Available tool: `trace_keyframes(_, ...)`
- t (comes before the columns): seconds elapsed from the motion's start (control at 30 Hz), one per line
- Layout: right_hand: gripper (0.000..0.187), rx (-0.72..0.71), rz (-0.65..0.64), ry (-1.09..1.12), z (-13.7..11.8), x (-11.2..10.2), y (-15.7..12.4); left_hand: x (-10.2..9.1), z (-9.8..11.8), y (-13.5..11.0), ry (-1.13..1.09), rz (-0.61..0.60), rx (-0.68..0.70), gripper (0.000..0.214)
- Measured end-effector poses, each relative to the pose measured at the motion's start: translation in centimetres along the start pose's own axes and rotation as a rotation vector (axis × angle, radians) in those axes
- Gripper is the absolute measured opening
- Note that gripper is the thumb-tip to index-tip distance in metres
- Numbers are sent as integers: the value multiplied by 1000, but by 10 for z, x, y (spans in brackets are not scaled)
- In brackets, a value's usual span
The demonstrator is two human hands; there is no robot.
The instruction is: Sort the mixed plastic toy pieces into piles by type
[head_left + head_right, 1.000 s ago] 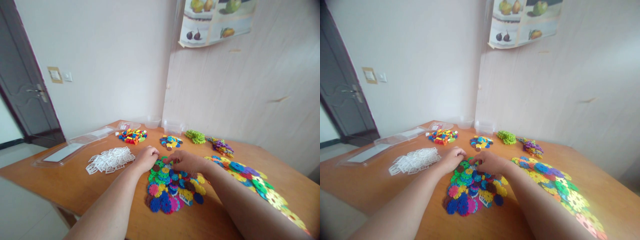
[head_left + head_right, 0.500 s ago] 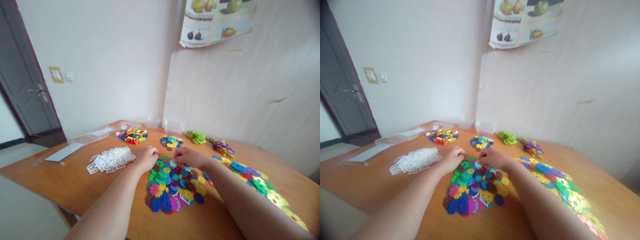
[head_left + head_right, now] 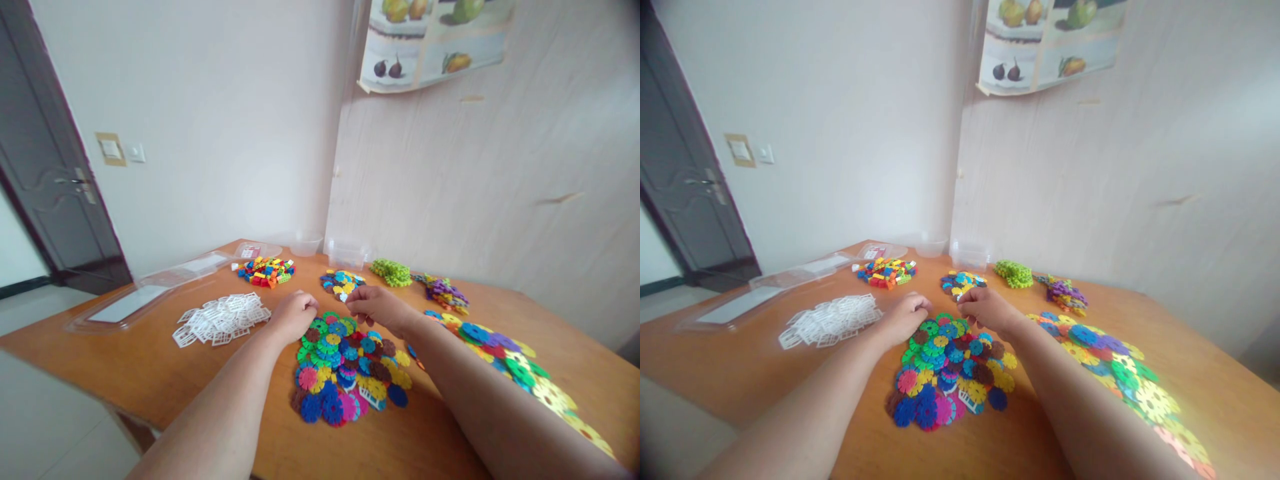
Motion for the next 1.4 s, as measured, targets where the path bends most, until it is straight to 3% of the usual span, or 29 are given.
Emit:
trace_keyframes(0.1,13,-123,-165,-200,-12,12,-10,-1,1,0,0,-7,3,20)
trace_keyframes(0.23,26,-149,-312,-363,-19,27,-23,-1,2,-1,-18,0,8,20)
trace_keyframes(0.5,12,-230,-336,-491,-24,34,-25,-1,2,-2,-20,7,7,19)
trace_keyframes(0.6,12,-199,-274,-448,-22,29,-22,-1,2,-1,-17,5,19,20)
trace_keyframes(0.77,6,-167,13,-333,-17,9,-6,1,-1,0,5,-3,19,20)
trace_keyframes(0.9,4,69,181,110,6,-5,6,1,-2,1,-9,8,11,19)
trace_keyframes(1.0,17,130,282,487,18,-11,10,1,-2,0,-21,8,5,19)
trace_keyframes(1.1,20,137,303,531,22,-15,11,1,-2,0,-22,6,-4,19)
trace_keyframes(1.27,9,87,137,198,11,-16,4,1,-2,0,-24,0,2,20)
trace_keyframes(1.4,10,-80,-203,-119,-9,-4,-10,0,-1,0,-18,-1,3,20)
Point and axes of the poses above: each hand's wrist, its own y-axis towards the middle knuckle, its own x-axis out of the palm, z = x × y, the point moved 5 cm from there along y, towards the middle knuckle, and after that the axes turned 6 degrees about -y, right-handed, at the moved point
